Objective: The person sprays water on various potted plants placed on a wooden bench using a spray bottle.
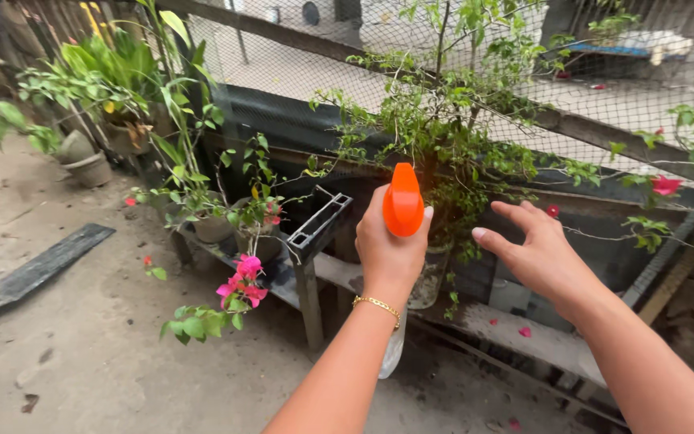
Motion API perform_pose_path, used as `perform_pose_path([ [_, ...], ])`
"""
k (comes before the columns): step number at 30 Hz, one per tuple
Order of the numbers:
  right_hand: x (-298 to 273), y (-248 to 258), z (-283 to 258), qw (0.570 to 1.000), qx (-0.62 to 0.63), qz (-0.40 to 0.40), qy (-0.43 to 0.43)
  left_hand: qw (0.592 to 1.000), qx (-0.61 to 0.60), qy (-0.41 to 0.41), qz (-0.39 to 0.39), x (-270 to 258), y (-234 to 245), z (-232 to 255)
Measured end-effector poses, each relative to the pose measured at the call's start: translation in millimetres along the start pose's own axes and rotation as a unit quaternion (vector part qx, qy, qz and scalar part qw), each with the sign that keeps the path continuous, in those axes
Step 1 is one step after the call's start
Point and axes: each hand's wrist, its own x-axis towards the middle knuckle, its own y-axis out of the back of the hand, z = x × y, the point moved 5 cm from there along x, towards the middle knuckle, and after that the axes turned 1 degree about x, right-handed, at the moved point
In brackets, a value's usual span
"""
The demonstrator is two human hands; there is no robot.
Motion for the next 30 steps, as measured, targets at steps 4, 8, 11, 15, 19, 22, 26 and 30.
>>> perform_pose_path([
  [4,21.7,5.2,-1.1,0.997,-0.029,0.005,0.071,0.999,0.031,0.014,0.01,10.0,-6.0,1.6],
  [8,34.7,12.8,0.8,0.984,-0.048,0.037,0.168,0.998,0.059,0.016,0.027,14.4,-14.3,1.1],
  [11,40.9,17.9,3.3,0.982,-0.042,0.048,0.179,0.996,0.08,0.017,0.037,16.1,-20.6,1.6],
  [15,42.7,25.3,14.8,0.988,-0.028,0.042,0.147,0.994,0.103,0.022,0.035,14.1,-30.0,3.0],
  [19,42.4,36.5,30.1,0.989,-0.035,0.056,0.135,0.997,0.06,0.003,0.039,10.5,-39.1,8.1],
  [22,41.8,44.8,39.5,0.987,-0.035,0.067,0.143,0.999,0.034,-0.014,0.038,5.8,-45.9,14.2],
  [26,36.4,54.0,51.1,0.987,-0.027,0.074,0.142,0.998,0.052,0.004,0.029,1.4,-54.5,20.4],
  [30,29.7,64.0,56.1,0.988,-0.018,0.078,0.133,0.996,0.087,0.025,0.017,-1.7,-62.8,24.8],
])
